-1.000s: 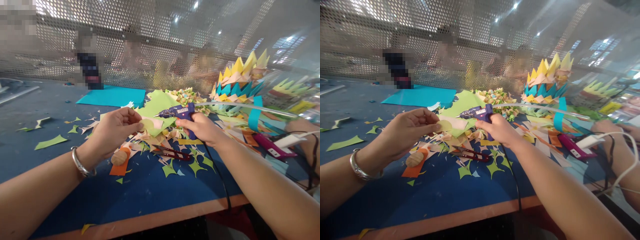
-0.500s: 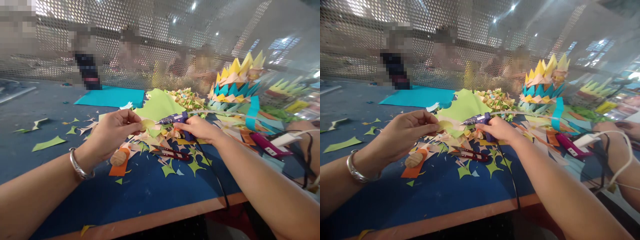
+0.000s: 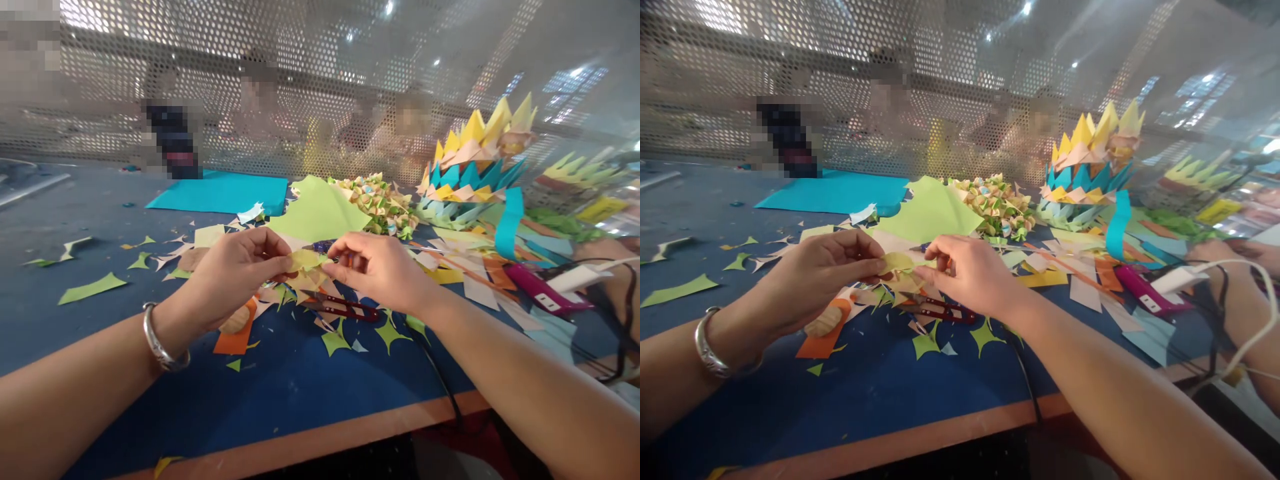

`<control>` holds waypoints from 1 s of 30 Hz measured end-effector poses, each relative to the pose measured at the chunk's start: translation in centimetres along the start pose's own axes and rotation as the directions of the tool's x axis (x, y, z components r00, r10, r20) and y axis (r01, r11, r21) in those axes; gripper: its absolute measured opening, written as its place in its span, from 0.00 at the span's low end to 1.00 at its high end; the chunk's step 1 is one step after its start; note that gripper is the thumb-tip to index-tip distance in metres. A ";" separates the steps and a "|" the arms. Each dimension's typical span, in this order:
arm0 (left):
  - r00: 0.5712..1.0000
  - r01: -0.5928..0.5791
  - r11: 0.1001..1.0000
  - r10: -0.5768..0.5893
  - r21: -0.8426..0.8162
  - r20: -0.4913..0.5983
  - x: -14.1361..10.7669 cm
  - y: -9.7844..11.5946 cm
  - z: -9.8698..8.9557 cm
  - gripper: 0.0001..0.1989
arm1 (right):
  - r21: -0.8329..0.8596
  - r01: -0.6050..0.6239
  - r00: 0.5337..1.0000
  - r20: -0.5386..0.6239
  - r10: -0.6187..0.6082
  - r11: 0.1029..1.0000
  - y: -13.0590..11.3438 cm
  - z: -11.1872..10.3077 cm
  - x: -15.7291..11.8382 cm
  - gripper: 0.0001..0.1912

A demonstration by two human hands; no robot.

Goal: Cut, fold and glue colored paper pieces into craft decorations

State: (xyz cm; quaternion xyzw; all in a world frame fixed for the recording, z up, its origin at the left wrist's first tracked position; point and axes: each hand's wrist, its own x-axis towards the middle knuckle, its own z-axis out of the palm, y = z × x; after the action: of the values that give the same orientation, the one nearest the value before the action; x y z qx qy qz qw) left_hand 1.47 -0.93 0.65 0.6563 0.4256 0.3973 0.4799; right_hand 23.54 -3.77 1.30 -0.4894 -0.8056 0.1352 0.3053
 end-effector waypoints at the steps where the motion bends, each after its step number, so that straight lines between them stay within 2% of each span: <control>1: 1.000 -0.003 1.000 0.003 0.012 0.012 0.0 0.0 0.1 0.06 | 0.005 0.026 1.000 0.007 -0.026 1.000 0.0 0.2 0.0 0.13; 6: 0.996 0.041 0.998 -0.037 -0.047 0.079 -0.4 0.2 0.5 0.05 | 0.059 0.114 0.993 0.012 -0.115 0.992 0.0 0.7 -0.2 0.08; 12: 0.985 0.138 0.975 -0.117 -0.175 0.128 -0.7 0.8 0.9 0.07 | 0.115 0.139 0.990 0.012 -0.141 0.984 -0.1 0.8 -0.4 0.09; 19: 0.983 0.130 0.975 -0.104 -0.180 0.149 -0.8 0.6 0.9 0.03 | 0.130 0.133 0.991 0.011 -0.136 0.982 -0.2 0.8 -0.4 0.09; 30: 0.983 0.129 0.964 -0.093 -0.234 0.158 -0.8 0.4 1.2 0.08 | 0.096 0.173 0.985 0.009 -0.175 0.980 -0.2 1.0 -0.3 0.10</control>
State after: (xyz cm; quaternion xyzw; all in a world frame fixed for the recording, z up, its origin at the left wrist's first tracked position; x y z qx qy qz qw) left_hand 2.39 -2.12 0.67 0.5949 0.3735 0.3699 0.6080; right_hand 22.88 -4.08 0.57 -0.4009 -0.8406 0.1505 0.3317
